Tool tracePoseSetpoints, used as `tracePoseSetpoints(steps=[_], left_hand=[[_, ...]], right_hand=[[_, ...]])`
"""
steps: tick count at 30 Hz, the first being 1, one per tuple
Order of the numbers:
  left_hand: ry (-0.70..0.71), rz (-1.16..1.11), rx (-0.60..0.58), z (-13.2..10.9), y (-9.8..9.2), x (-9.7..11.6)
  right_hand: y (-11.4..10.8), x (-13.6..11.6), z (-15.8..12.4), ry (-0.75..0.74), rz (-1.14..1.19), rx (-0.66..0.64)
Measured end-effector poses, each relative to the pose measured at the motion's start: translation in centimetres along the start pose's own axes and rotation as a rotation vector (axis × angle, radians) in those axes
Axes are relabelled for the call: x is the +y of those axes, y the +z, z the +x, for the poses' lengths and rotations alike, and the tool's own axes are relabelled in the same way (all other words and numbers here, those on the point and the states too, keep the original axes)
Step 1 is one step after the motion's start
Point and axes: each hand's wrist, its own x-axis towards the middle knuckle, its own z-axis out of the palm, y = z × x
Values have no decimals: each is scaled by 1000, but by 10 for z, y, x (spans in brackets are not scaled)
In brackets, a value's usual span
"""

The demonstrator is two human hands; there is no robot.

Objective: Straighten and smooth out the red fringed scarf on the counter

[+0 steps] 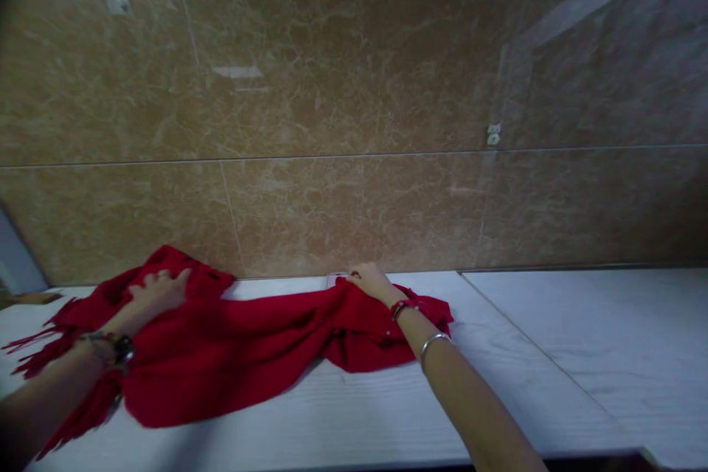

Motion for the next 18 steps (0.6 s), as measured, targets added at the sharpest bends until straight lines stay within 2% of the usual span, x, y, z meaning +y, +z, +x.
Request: tracePoseSetpoints(steps=[2, 5, 7, 8, 10, 12, 16, 18], left_hand=[[56, 35, -128, -8, 38, 39], [277, 3, -351, -18, 89, 102], [353, -9, -417, -24, 114, 130], [377, -19, -440, -27, 123, 137], [402, -43, -465, -30, 135, 134], [405, -59, -469, -28, 138, 113], [314, -65, -386, -19, 125, 61], [327, -127, -375, -20, 116, 50]], right_hand=[[18, -13, 4, -10, 7, -6], [29, -29, 7, -10, 0, -4], [27, -30, 1, -30, 6, -14], [24, -27, -5, -49, 18, -23], [15, -13, -23, -91, 56, -52], [3, 9, -47, -88, 84, -111], [-18, 56, -87, 58, 53, -240], [-22, 67, -94, 84, 8, -229]])
